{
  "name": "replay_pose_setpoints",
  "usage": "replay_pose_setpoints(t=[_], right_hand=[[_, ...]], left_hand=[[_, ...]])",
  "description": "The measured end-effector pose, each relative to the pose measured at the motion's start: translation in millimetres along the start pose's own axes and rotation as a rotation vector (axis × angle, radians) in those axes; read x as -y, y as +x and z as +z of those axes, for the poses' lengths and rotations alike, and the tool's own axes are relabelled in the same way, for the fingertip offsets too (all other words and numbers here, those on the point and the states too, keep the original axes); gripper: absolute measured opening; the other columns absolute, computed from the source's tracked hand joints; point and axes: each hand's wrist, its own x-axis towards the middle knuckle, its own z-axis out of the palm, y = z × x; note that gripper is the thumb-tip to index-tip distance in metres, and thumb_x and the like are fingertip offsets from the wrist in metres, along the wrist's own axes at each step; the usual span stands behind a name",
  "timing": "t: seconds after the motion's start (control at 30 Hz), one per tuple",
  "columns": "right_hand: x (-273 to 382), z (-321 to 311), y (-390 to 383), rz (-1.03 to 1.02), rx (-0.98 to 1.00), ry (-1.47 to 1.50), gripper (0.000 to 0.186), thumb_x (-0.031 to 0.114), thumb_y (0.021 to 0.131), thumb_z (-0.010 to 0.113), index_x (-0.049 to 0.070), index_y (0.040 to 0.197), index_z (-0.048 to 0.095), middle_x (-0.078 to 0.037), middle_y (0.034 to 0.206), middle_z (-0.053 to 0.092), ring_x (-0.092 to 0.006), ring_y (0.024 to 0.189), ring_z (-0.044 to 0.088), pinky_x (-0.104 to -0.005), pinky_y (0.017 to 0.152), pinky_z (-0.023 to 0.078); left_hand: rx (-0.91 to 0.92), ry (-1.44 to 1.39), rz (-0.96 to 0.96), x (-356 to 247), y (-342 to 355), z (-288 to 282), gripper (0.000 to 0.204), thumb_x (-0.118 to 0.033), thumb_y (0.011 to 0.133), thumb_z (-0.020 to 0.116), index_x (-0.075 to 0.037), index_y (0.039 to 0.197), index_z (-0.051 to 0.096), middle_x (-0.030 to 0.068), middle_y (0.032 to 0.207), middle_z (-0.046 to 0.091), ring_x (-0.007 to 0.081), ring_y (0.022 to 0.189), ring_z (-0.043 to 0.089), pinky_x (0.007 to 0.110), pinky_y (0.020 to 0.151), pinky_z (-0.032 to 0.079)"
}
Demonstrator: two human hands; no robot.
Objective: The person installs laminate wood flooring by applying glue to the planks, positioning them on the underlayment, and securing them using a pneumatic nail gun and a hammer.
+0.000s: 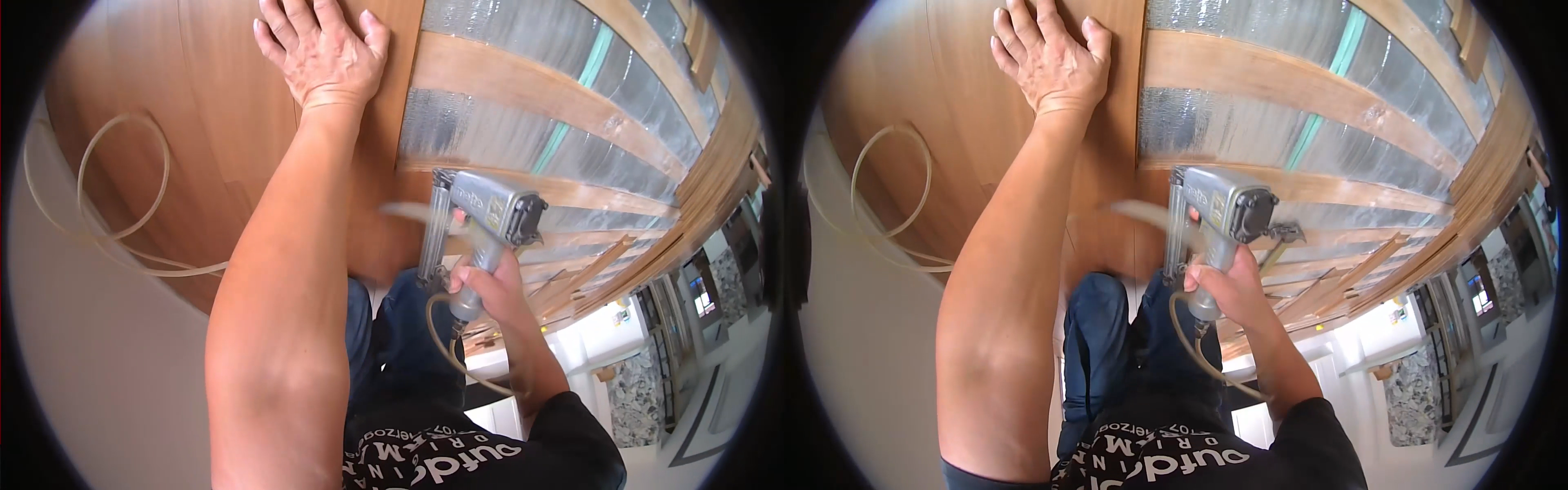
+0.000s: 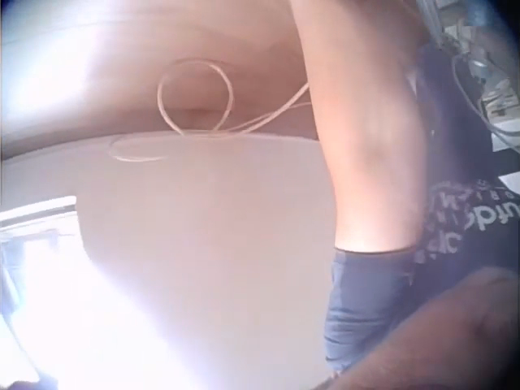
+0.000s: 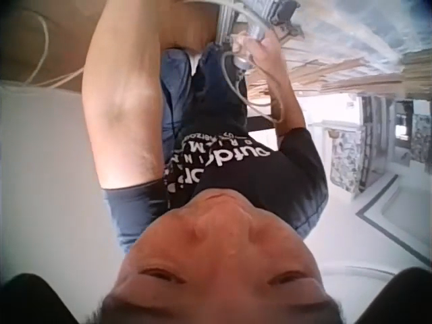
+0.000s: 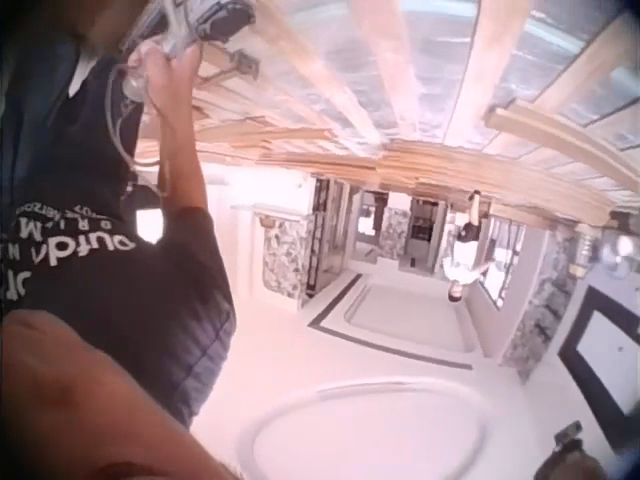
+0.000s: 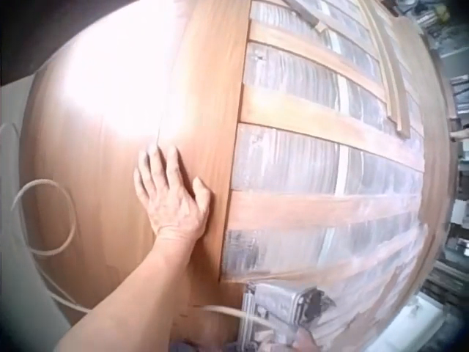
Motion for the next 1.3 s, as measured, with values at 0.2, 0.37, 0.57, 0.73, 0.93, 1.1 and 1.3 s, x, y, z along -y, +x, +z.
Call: replay_pose_setpoints(t=[0.2, 0.37, 0.57, 0.73, 0.93, 1.1, 1.3], right_hand=[[21.5, 18.2, 22.2, 0.102, 0.025, -0.128, 0.064, -0.002, 0.086, 0.053, 0.003, 0.15, 0.049, -0.007, 0.082, 0.063, -0.0131, 0.07, 0.061, -0.0302, 0.068, 0.053], [36.1, 27.8, 29.7, 0.198, -0.017, -0.285, 0.061, -0.004, 0.087, 0.055, 0.002, 0.148, 0.05, -0.007, 0.083, 0.061, -0.0137, 0.07, 0.061, -0.0311, 0.067, 0.053], [37.2, 25.5, 30.3, 0.21, -0.04, -0.312, 0.053, -0.004, 0.09, 0.059, 0.003, 0.142, 0.049, -0.006, 0.084, 0.06, -0.0127, 0.067, 0.06, -0.0296, 0.063, 0.052], [41.0, 3.2, 26.8, 0.215, -0.104, -0.285, 0.048, -0.004, 0.09, 0.06, 0.004, 0.137, 0.054, -0.005, 0.084, 0.059, -0.0121, 0.065, 0.06, -0.0287, 0.062, 0.053], [38.4, -14.1, 25.0, 0.267, -0.083, -0.274, 0.045, -0.004, 0.089, 0.061, 0.004, 0.133, 0.058, -0.005, 0.086, 0.062, -0.012, 0.064, 0.061, -0.0299, 0.063, 0.054], [32.9, -26.4, 26.3, 0.246, -0.1, -0.143, 0.042, -0.005, 0.088, 0.062, 0.003, 0.129, 0.058, -0.004, 0.085, 0.06, -0.0115, 0.064, 0.061, -0.028, 0.061, 0.054], [9.9, -33.5, 9.7, 0.111, -0.079, -0.126, 0.045, -0.003, 0.089, 0.06, 0.004, 0.134, 0.056, -0.003, 0.079, 0.059, -0.0127, 0.064, 0.061, -0.0281, 0.062, 0.052]], left_hand=[[-0.031, -0.033, 0.012, 2.9, -2.1, 0.1, 0.073, -0.034, 0.086, 0.062, -0.003, 0.15, 0.046, 0.0237, 0.165, 0.029, 0.0441, 0.152, 0.025, 0.058, 0.124, 0.017], [-0.028, -0.036, 0.003, 2.6, -2.1, 0.8, 0.074, -0.034, 0.085, 0.062, -0.003, 0.15, 0.046, 0.0234, 0.165, 0.028, 0.0441, 0.152, 0.024, 0.059, 0.124, 0.017], [0.031, -0.017, -0.011, 3.2, -1.3, -1.5, 0.076, -0.035, 0.085, 0.062, -0.003, 0.151, 0.044, 0.023, 0.166, 0.026, 0.0434, 0.153, 0.022, 0.059, 0.124, 0.016], [0.008, -0.021, 0.002, 4.6, -2.3, -0.8, 0.076, -0.033, 0.085, 0.062, -0.004, 0.152, 0.042, 0.0237, 0.166, 0.026, 0.0438, 0.153, 0.022, 0.058, 0.125, 0.015], [-0.011, 0.026, 0.03, 3.8, -4.6, 1.1, 0.076, -0.032, 0.086, 0.061, -0.003, 0.153, 0.04, 0.0244, 0.164, 0.029, 0.0445, 0.153, 0.022, 0.058, 0.125, 0.016], [-0.001, 0.062, 0.043, 4.1, -5.8, 2.7, 0.075, -0.03, 0.087, 0.06, -0.004, 0.155, 0.039, 0.024, 0.164, 0.028, 0.0435, 0.153, 0.022, 0.056, 0.126, 0.015], [0.025, -0.044, 0.066, 6.0, -6.1, 8.9, 0.076, -0.042, 0.09, 0.059, -0.005, 0.154, 0.039, 0.0272, 0.162, 0.029, 0.0475, 0.153, 0.018, 0.064, 0.122, 0.012]])
